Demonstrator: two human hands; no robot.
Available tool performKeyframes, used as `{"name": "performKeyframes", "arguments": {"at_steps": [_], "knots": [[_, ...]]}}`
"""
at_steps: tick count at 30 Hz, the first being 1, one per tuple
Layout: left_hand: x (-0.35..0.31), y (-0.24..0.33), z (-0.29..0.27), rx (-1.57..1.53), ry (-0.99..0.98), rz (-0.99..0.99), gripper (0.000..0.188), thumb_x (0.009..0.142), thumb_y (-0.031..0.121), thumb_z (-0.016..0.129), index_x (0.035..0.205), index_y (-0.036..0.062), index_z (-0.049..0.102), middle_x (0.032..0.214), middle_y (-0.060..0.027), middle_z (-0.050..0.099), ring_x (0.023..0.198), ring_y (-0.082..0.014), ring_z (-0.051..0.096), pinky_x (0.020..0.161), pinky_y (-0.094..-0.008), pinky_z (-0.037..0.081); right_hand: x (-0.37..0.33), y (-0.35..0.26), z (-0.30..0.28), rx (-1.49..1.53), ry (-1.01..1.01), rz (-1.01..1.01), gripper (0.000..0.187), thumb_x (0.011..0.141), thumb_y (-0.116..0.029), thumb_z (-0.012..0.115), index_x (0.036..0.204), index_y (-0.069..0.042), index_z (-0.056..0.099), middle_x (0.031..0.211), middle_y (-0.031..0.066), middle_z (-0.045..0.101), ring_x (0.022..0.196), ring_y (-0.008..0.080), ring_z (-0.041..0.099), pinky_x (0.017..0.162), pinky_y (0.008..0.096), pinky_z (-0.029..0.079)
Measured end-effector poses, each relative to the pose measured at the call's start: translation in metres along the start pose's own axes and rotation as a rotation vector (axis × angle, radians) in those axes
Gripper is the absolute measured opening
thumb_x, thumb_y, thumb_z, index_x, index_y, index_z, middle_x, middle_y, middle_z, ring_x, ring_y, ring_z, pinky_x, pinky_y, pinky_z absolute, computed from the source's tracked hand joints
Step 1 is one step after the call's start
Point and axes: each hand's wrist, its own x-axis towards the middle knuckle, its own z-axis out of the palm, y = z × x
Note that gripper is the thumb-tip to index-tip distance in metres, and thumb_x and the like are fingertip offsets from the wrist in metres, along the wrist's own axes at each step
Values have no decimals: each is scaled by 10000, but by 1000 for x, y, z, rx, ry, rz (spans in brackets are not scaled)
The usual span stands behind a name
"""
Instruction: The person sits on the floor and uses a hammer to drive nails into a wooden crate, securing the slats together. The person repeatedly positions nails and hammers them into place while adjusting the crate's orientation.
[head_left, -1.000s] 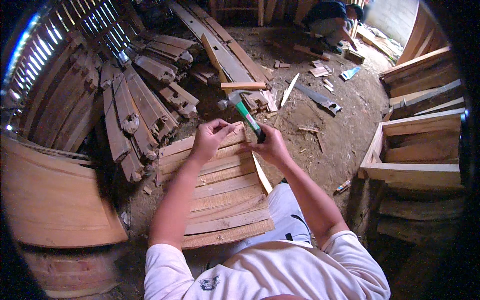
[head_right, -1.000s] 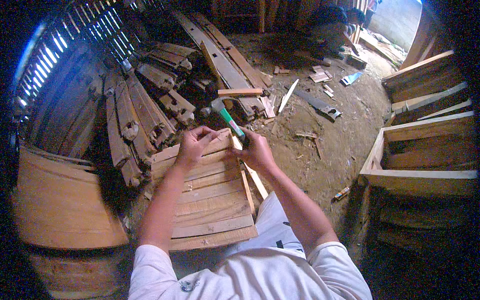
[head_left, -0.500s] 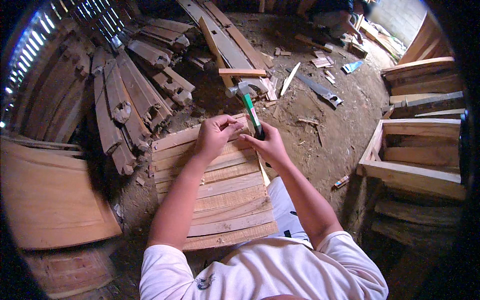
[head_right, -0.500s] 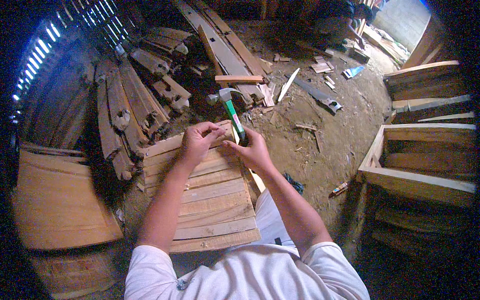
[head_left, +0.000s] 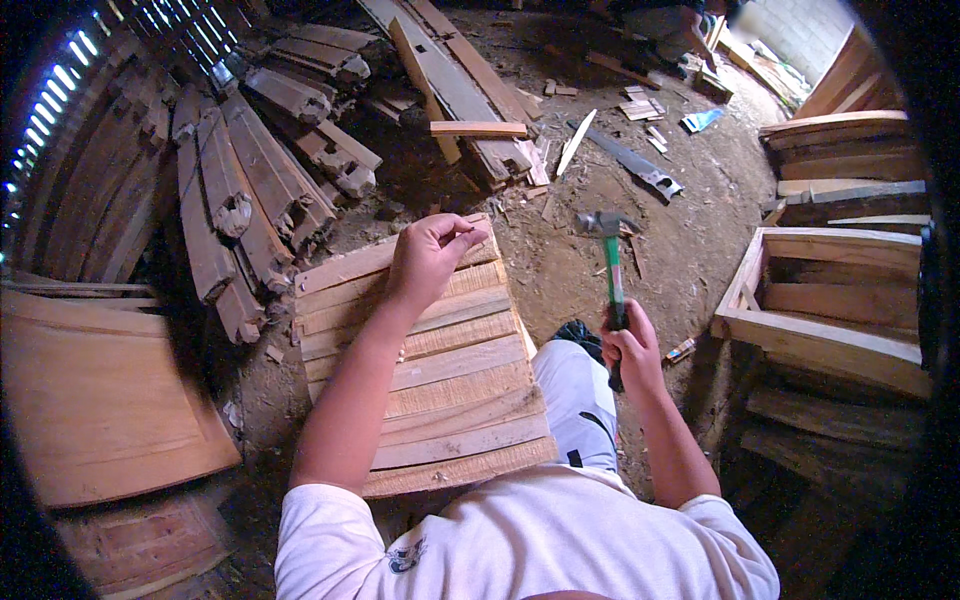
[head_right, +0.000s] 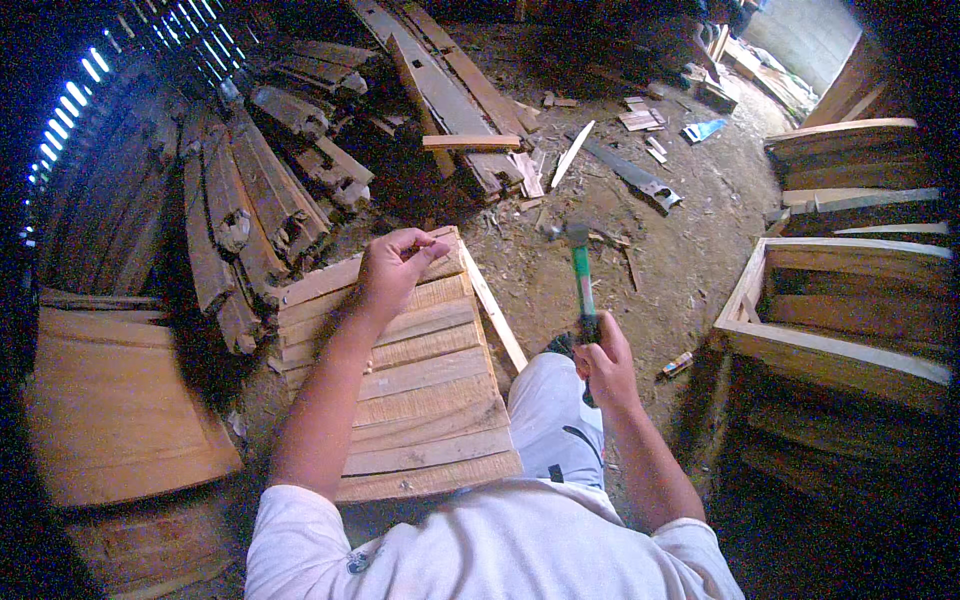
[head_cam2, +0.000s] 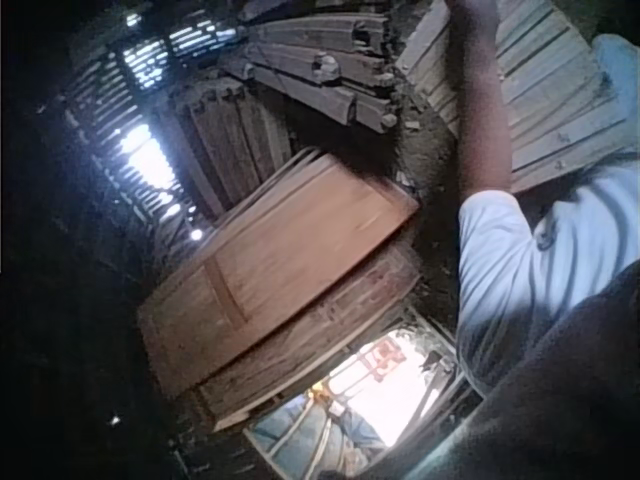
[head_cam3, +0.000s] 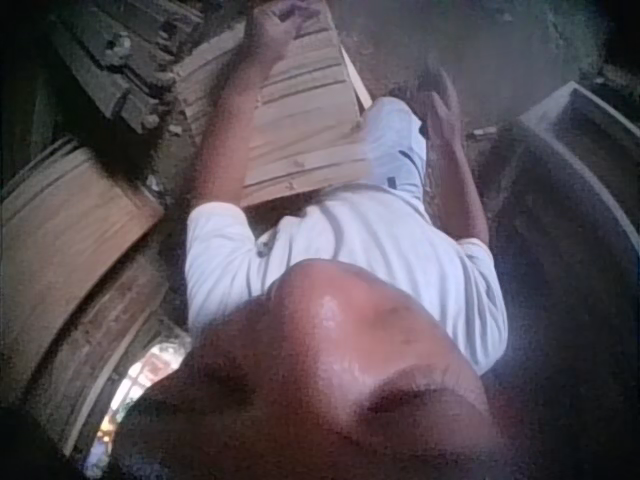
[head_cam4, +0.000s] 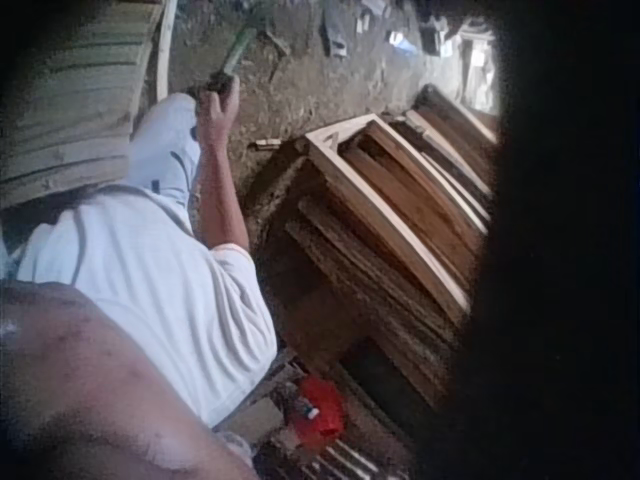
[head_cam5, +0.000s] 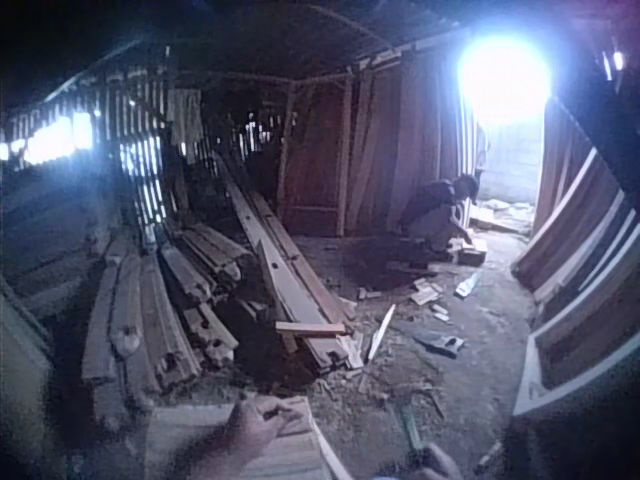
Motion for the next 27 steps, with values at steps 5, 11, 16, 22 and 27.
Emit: {"name": "performKeyframes", "arguments": {"at_steps": [5,11,16,22,27], "knots": [[1,-2,1,-53,-26,-62,141,925,143,769,918,4,748,690,19,666,633,-29,503,562,-247,408,-36,-2,-14,-92,124,74,249,846,-3,495,1089,-57,485,774,-3,467,605,73,423,521,241,356],[3,-7,3,-31,-10,36,164,933,160,766,891,5,733,652,41,602,620,-19,443,538,-242,362,-53,1,-18,-94,67,84,252,956,2,499,1200,-44,462,798,8,478,606,95,448,540,254,407],[5,-10,5,-87,-23,36,194,936,186,766,861,13,719,633,49,563,612,-19,416,527,-254,339,-53,-21,-20,-643,-11,-15,331,1004,-34,523,1327,-24,451,824,42,538,617,128,523,572,290,453],[5,-8,5,-35,-36,29,220,931,195,772,816,23,697,607,56,532,590,-25,399,515,-265,322,-41,-72,11,-1063,-93,-232,365,973,-36,581,1334,14,556,763,106,601,687,199,608,645,353,497],[8,-19,11,12,-28,45,218,906,197,791,807,27,695,601,15,558,582,-42,417,513,-277,335,-38,-123,56,-944,-138,-376,477,966,-43,574,1438,-34,512,721,123,596,627,241,590,628,375,486]]}}
